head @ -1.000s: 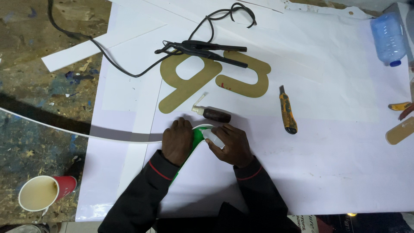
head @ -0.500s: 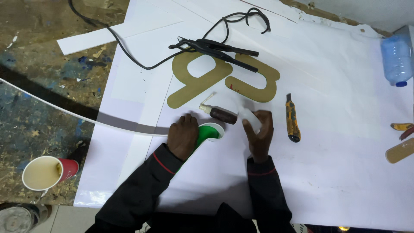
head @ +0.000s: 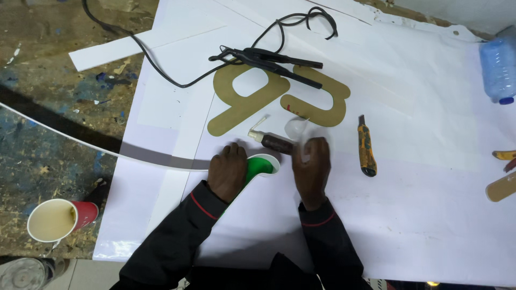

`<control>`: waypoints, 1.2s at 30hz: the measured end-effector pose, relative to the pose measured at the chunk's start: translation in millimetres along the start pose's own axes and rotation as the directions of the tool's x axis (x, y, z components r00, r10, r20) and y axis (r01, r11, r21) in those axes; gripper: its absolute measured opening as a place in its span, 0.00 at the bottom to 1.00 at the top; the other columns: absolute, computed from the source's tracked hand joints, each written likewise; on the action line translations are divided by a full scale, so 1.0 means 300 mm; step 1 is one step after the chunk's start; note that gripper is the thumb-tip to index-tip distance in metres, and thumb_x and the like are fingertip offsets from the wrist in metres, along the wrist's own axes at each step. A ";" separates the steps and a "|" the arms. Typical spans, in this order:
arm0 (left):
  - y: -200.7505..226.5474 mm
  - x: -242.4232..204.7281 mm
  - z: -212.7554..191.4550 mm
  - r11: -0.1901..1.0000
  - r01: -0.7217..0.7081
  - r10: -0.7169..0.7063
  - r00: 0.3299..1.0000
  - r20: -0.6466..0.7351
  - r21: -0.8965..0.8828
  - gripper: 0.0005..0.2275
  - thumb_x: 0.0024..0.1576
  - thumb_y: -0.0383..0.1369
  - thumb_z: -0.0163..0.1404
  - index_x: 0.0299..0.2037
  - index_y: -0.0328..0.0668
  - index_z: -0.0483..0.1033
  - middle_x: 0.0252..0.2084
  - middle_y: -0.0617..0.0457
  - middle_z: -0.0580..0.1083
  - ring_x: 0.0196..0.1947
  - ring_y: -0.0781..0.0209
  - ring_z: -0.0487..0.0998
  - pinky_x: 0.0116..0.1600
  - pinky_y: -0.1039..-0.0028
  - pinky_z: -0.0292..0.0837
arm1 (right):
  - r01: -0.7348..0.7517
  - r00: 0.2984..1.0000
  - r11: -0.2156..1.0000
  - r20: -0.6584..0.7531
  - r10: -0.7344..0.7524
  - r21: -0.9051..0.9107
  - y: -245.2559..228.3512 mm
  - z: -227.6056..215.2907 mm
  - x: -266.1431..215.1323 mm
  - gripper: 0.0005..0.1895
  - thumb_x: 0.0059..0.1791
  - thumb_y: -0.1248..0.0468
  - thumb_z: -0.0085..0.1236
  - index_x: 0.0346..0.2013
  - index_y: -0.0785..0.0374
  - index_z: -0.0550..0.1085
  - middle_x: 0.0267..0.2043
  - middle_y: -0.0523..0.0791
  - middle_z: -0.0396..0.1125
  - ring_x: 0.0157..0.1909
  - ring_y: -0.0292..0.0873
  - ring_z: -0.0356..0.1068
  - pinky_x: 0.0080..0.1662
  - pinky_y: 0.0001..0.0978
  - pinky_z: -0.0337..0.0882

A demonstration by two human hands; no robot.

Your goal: The person applies adhesive from a squeeze bottle onto a green curved plastic piece and presses it onto a white surface. The person repeatedly applies adhesive and smooths the piece to ensure it adheres properly.

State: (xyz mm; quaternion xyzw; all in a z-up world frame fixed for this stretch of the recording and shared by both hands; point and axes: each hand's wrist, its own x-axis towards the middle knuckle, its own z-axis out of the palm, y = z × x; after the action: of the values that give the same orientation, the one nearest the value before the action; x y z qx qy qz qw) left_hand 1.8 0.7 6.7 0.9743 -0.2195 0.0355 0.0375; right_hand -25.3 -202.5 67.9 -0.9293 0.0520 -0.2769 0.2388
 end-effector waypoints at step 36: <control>-0.001 0.003 -0.033 0.997 -0.004 0.004 1.000 0.002 -0.073 0.04 0.52 0.29 0.54 0.34 0.42 0.73 0.33 0.50 0.72 0.34 0.52 0.77 0.26 0.66 0.70 | -0.111 0.799 0.897 0.576 -0.175 0.427 0.062 0.057 0.053 0.19 0.47 0.44 0.58 0.26 0.54 0.69 0.12 0.45 0.61 0.15 0.38 0.58 0.23 0.31 0.59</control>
State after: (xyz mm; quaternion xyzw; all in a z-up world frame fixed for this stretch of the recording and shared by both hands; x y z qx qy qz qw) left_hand 2.2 1.4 16.5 0.9718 -0.2226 0.0265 0.0730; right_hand -2.1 -215.3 54.4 -0.8907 -0.1064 0.0234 0.4414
